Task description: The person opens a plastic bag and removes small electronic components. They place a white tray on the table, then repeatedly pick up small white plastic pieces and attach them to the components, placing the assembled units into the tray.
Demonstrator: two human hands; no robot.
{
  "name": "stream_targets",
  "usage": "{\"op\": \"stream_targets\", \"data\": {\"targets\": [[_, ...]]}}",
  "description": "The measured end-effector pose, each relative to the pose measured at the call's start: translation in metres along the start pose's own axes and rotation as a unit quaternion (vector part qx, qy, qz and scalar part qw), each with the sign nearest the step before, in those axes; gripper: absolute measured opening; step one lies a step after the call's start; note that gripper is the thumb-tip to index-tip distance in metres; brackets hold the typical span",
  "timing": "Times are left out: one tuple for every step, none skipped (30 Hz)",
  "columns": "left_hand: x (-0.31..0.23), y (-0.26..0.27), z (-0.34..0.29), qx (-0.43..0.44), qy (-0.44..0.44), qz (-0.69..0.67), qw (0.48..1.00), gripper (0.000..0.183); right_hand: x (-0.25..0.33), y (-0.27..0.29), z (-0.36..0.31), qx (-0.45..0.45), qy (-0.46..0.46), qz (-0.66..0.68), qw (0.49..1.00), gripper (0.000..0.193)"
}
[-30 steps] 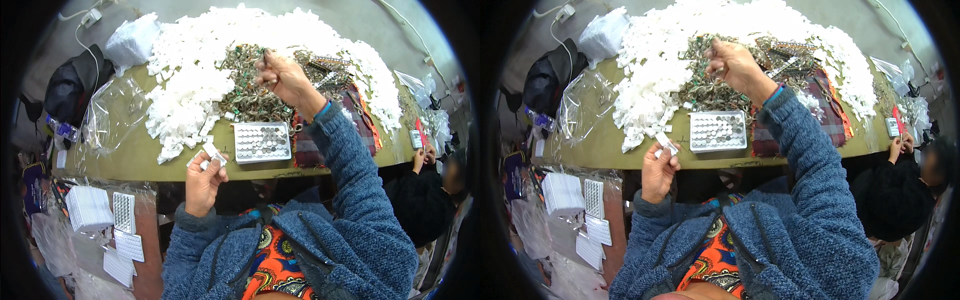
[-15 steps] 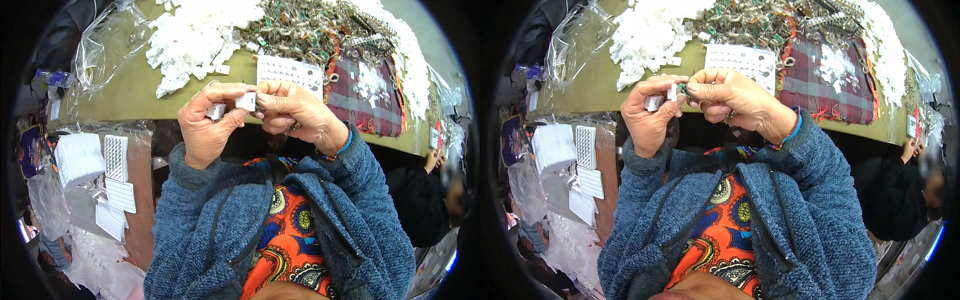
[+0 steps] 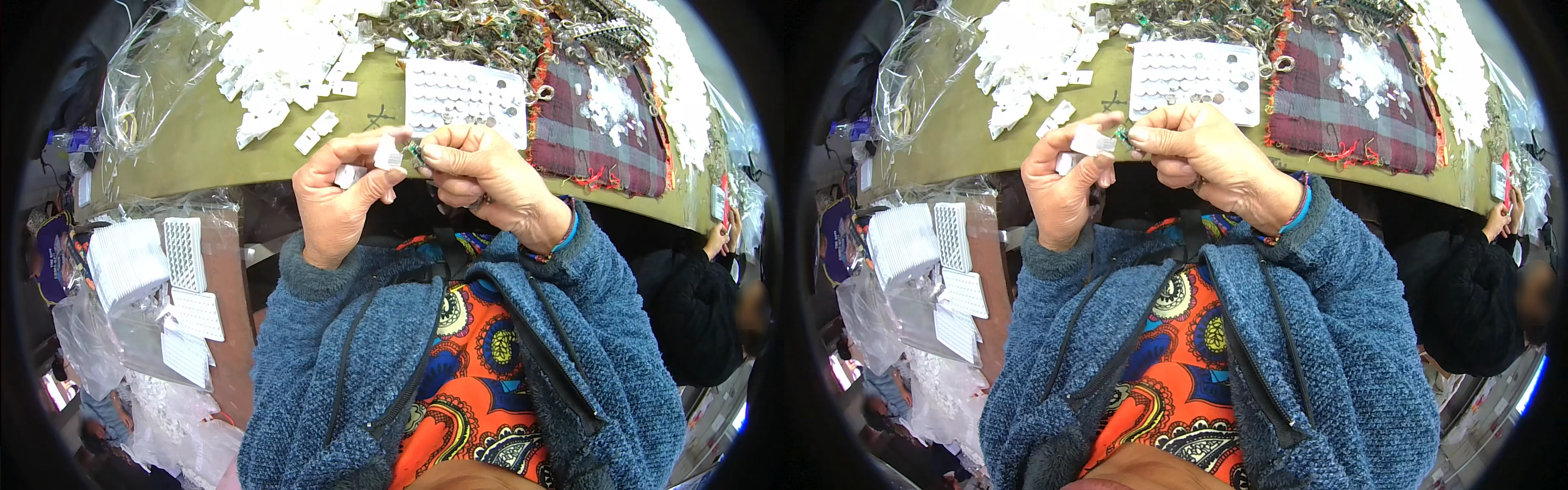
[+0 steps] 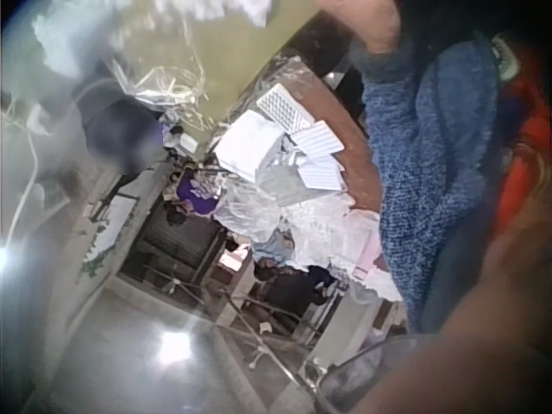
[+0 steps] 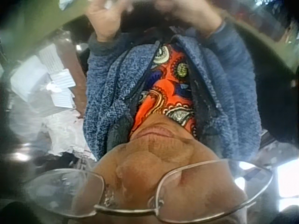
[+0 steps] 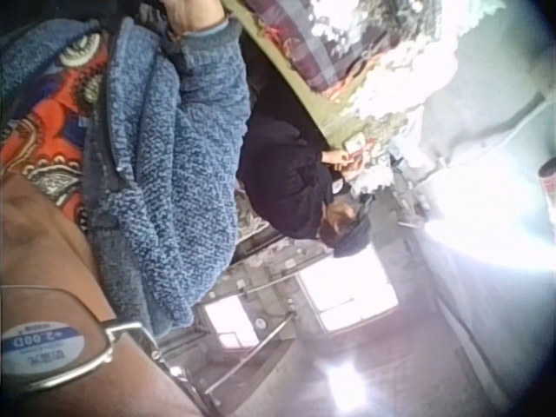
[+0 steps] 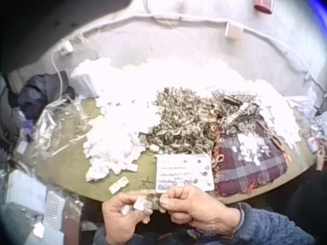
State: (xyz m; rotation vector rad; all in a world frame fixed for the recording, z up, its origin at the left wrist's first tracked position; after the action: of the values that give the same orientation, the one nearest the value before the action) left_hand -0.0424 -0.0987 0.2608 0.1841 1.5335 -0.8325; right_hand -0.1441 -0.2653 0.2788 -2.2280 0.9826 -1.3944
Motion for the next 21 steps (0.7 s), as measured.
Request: {"op": "stream_targets", "data": {"targets": [[0.003, -0.001, 0.0, -0.007, 0.005, -0.036, 0.999, 0.02, -0.001, 0.0, -0.001, -0.019, 0.0, 0.0, 1.0, 0.015], [0.007, -0.001, -0.001, -0.022, 0.027, -0.064, 0.997, 0.019, -0.001, -0.001, -0.002, -0.015, 0.018, 0.011, 1.0, 0.014], [0.01, -0.001, -0.003, -0.037, 0.048, -0.093, 0.994, 0.019, -0.001, -0.002, -0.003, -0.022, 0.029, 0.013, 0.999, 0.014], [0.012, -0.001, -0.004, -0.052, 0.073, -0.118, 0.989, 0.019, -0.001, -0.003, -0.005, -0.042, 0.038, 0.009, 0.998, 0.013], [0.014, -0.001, -0.006, -0.05, 0.093, -0.151, 0.983, 0.021, 0.0, -0.005, -0.006, -0.044, 0.071, -0.018, 0.996, 0.013], [0.016, -0.001, -0.007, -0.056, 0.111, -0.156, 0.98, 0.022, 0.001, -0.007, -0.009, -0.057, 0.102, -0.049, 0.992, 0.013], [0.017, -0.001, -0.009, -0.057, 0.123, -0.166, 0.977, 0.023, 0.001, -0.01, -0.011, -0.072, 0.135, -0.08, 0.985, 0.013], [0.018, -0.002, -0.011, -0.054, 0.131, -0.178, 0.974, 0.024, 0.001, -0.014, -0.013, -0.076, 0.159, -0.105, 0.979, 0.012], [0.019, -0.002, -0.011, -0.049, 0.133, -0.186, 0.972, 0.026, 0.001, -0.017, -0.014, -0.082, 0.185, -0.131, 0.971, 0.011], [0.019, -0.002, -0.013, -0.049, 0.143, -0.195, 0.969, 0.026, 0.0, -0.021, -0.015, -0.089, 0.211, -0.156, 0.961, 0.011], [0.02, -0.003, -0.013, -0.046, 0.149, -0.206, 0.966, 0.025, 0.0, -0.023, -0.015, -0.071, 0.193, -0.15, 0.967, 0.01], [0.02, -0.003, -0.014, -0.041, 0.15, -0.216, 0.964, 0.025, 0.0, -0.026, -0.015, -0.086, 0.212, -0.172, 0.958, 0.01], [0.02, -0.003, -0.015, -0.042, 0.158, -0.222, 0.961, 0.025, -0.001, -0.028, -0.015, -0.101, 0.231, -0.194, 0.948, 0.01], [0.02, -0.003, -0.015, -0.041, 0.161, -0.228, 0.959, 0.025, -0.001, -0.03, -0.016, -0.116, 0.25, -0.217, 0.937, 0.01], [0.02, -0.003, -0.016, -0.038, 0.161, -0.233, 0.958, 0.025, -0.002, -0.03, -0.016, -0.12, 0.241, -0.234, 0.934, 0.01], [0.02, -0.003, -0.016, -0.039, 0.173, -0.221, 0.959, 0.025, -0.002, -0.03, -0.016, -0.128, 0.238, -0.257, 0.928, 0.01], [0.02, -0.002, -0.017, -0.039, 0.182, -0.209, 0.96, 0.025, -0.002, -0.03, -0.016, -0.135, 0.234, -0.28, 0.921, 0.011], [0.02, -0.002, -0.017, -0.035, 0.188, -0.198, 0.961, 0.025, -0.003, -0.029, -0.016, -0.143, 0.229, -0.304, 0.914, 0.011], [0.021, -0.001, -0.018, -0.038, 0.2, -0.203, 0.958, 0.025, -0.003, -0.028, -0.016, -0.143, 0.223, -0.304, 0.915, 0.011], [0.022, -0.001, -0.018, -0.037, 0.207, -0.208, 0.955, 0.025, -0.003, -0.027, -0.015, -0.143, 0.218, -0.305, 0.916, 0.011], [0.023, 0.0, -0.018, -0.033, 0.209, -0.214, 0.954, 0.025, -0.003, -0.027, -0.014, -0.143, 0.213, -0.305, 0.917, 0.012]]}}
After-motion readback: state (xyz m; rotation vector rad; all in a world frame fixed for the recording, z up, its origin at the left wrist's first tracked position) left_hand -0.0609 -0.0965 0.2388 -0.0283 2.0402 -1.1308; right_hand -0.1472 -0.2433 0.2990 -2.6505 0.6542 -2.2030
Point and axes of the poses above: each hand's wrist, its own z-axis towards the middle knuckle, its own y-axis out of the back of the hand, x = y × z, the point moved 1 cm from there along z, towards the middle knuckle, and after that the axes turned 8 degrees about -x, right-handed, at the moved point
